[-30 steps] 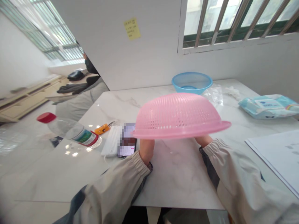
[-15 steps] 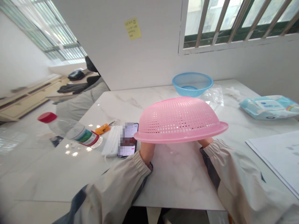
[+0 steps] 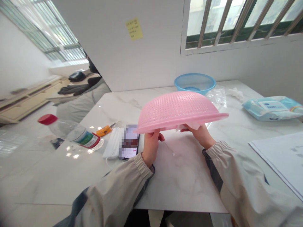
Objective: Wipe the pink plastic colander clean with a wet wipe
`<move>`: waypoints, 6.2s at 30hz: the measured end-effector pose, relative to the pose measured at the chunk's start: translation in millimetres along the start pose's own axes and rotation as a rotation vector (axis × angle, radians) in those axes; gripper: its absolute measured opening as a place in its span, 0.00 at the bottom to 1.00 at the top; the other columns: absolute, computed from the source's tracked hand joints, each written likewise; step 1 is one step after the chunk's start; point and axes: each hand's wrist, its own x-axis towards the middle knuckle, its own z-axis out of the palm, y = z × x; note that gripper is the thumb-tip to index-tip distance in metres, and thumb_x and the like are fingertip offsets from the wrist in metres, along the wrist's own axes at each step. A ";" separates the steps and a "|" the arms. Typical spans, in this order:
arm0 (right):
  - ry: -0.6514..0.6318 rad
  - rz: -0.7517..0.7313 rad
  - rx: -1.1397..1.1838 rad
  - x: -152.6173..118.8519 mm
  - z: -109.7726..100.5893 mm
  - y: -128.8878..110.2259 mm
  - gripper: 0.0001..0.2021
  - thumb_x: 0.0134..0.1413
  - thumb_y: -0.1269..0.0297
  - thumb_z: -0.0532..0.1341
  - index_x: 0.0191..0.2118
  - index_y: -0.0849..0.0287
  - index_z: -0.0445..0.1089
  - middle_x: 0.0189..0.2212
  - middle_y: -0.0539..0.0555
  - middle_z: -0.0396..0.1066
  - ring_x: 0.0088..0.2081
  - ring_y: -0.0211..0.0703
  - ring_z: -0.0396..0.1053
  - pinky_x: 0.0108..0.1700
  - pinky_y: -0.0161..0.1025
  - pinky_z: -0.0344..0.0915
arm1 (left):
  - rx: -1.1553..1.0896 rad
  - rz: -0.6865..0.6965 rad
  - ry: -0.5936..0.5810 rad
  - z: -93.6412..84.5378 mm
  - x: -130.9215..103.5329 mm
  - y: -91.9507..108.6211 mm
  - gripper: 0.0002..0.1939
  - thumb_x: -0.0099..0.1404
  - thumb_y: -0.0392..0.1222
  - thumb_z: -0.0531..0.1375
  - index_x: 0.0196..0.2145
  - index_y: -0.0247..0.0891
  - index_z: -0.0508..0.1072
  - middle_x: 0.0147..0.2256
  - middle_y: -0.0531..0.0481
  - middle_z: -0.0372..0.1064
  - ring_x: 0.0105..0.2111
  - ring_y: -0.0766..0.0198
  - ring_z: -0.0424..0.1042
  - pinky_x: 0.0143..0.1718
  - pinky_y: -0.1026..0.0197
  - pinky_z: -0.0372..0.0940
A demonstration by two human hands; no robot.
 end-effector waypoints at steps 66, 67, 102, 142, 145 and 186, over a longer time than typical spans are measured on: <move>-0.040 0.198 0.107 3.1 6.1 9.0 0.27 0.45 0.40 0.83 0.38 0.59 0.84 0.36 0.57 0.82 0.34 0.49 0.79 0.39 0.51 0.86 | 0.014 -0.016 0.002 0.9 1.1 -2.5 0.29 0.65 0.64 0.71 0.20 0.40 0.71 0.18 0.51 0.66 0.21 0.66 0.64 0.27 0.60 0.58; -0.040 0.198 0.104 3.6 5.9 10.2 0.26 0.46 0.40 0.83 0.38 0.59 0.84 0.36 0.58 0.82 0.35 0.49 0.79 0.39 0.51 0.86 | 0.018 -0.007 0.016 0.8 0.8 -1.4 0.29 0.65 0.63 0.71 0.19 0.40 0.71 0.18 0.51 0.66 0.21 0.66 0.63 0.27 0.60 0.58; -0.253 0.229 0.146 -2.9 1.2 6.6 0.24 0.54 0.42 0.81 0.47 0.54 0.85 0.50 0.59 0.84 0.48 0.55 0.82 0.45 0.51 0.86 | -0.110 -0.024 -0.146 2.9 -5.7 -0.8 0.20 0.63 0.55 0.73 0.26 0.39 0.71 0.21 0.54 0.65 0.23 0.68 0.63 0.27 0.62 0.58; -0.089 0.050 0.140 -2.8 6.0 -9.1 0.21 0.60 0.47 0.78 0.54 0.49 0.86 0.61 0.57 0.83 0.63 0.64 0.80 0.57 0.59 0.84 | -0.134 -0.065 -0.060 6.7 0.2 -0.6 0.20 0.63 0.54 0.73 0.41 0.35 0.79 0.39 0.44 0.79 0.28 0.64 0.76 0.23 0.63 0.64; -0.035 0.019 0.126 -1.9 4.9 -8.3 0.20 0.58 0.46 0.78 0.50 0.52 0.86 0.58 0.59 0.84 0.60 0.65 0.82 0.57 0.60 0.84 | -0.163 -0.105 -0.074 7.9 -1.4 3.5 0.20 0.66 0.54 0.73 0.44 0.35 0.78 0.45 0.42 0.79 0.28 0.64 0.79 0.24 0.63 0.66; -0.333 0.415 0.279 -5.1 3.1 13.8 0.23 0.54 0.44 0.81 0.50 0.53 0.87 0.54 0.57 0.86 0.59 0.62 0.81 0.67 0.58 0.77 | -0.065 -0.010 -0.177 9.1 -13.0 -3.3 0.25 0.59 0.58 0.77 0.44 0.35 0.87 0.47 0.37 0.85 0.43 0.51 0.80 0.41 0.53 0.77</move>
